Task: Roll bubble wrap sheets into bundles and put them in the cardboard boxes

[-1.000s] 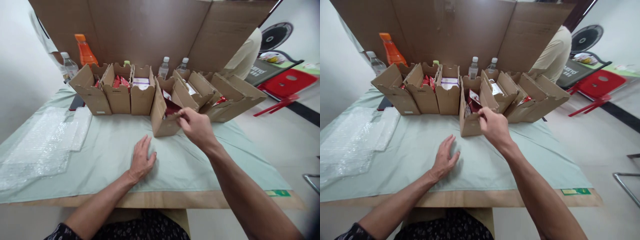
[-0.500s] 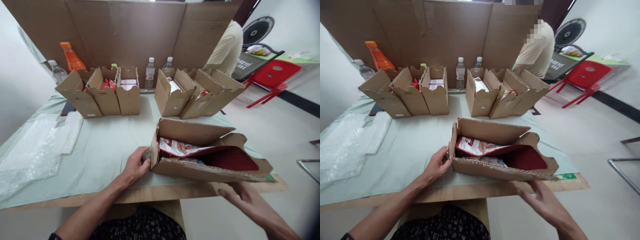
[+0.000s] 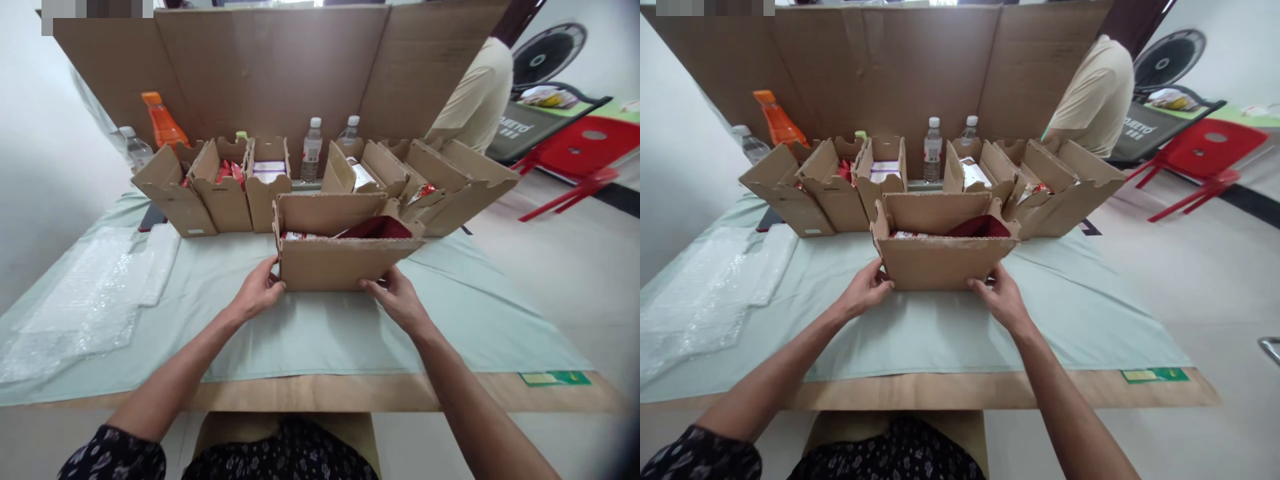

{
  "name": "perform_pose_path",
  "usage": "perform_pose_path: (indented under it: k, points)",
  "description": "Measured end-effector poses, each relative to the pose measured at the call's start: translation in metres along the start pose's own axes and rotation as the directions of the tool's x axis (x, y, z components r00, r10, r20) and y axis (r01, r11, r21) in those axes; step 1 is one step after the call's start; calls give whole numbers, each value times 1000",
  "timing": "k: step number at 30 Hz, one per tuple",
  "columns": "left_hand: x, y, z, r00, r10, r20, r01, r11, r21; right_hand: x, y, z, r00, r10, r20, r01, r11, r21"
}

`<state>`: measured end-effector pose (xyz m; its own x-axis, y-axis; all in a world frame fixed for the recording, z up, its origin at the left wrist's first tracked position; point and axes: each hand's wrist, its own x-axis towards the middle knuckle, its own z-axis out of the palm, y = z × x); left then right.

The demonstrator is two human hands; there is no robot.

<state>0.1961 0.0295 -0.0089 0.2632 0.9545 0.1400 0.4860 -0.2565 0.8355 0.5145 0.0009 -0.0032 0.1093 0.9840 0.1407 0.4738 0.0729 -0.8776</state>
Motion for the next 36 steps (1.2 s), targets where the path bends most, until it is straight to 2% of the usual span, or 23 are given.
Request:
perform_pose_path:
  k: [3, 5, 10, 14, 18, 22, 25, 28, 30, 32, 33, 36]
  points:
    - [20, -21, -1, 988, -9, -155, 15, 999, 39, 21, 11, 29, 996, -6, -84, 0, 997, -76]
    - [21, -32, 3, 981, -13, -194, 26, 998, 62, 27, 20, 39, 992, -8, -129, -10, 990, -138]
    - [10, -40, 12, 988, 3, -155, 14, 994, 108, 32, 35, 35, 976, -116, -185, 36, 921, -389]
    - [14, -39, 10, 989, -6, -146, 28, 988, 149, 39, 37, 30, 985, -78, -151, -5, 875, -484]
    - [19, -39, 7, 988, -12, -151, 36, 987, 158, 42, 37, 35, 985, -61, -161, -46, 809, -587]
    - [18, -37, 6, 991, -20, -135, 39, 989, 144, 37, 33, 42, 985, -116, -125, 12, 779, -626]
    - [6, -35, 1, 998, 5, -70, 5, 990, 138, 28, 28, 47, 987, -153, -53, 80, 745, -663]
    - [-18, -38, -20, 997, 12, -77, 10, 960, 281, 20, 22, 51, 990, -137, 44, 130, 723, -679]
    - [-38, -44, -45, 983, -18, -185, 98, 898, 428, 17, 20, 52, 989, -117, 90, 147, 721, -677]
    - [-59, -54, -77, 956, -54, -290, 193, 858, 476, 15, 18, 53, 986, -116, 119, 166, 720, -674]
    - [-70, -59, -93, 934, -70, -350, 246, 836, 490, 15, 18, 52, 984, -119, 132, 177, 720, -671]
    - [-104, -74, -132, 830, -101, -549, 459, 683, 569, 16, 18, 52, 983, -125, 136, 184, 728, -660]
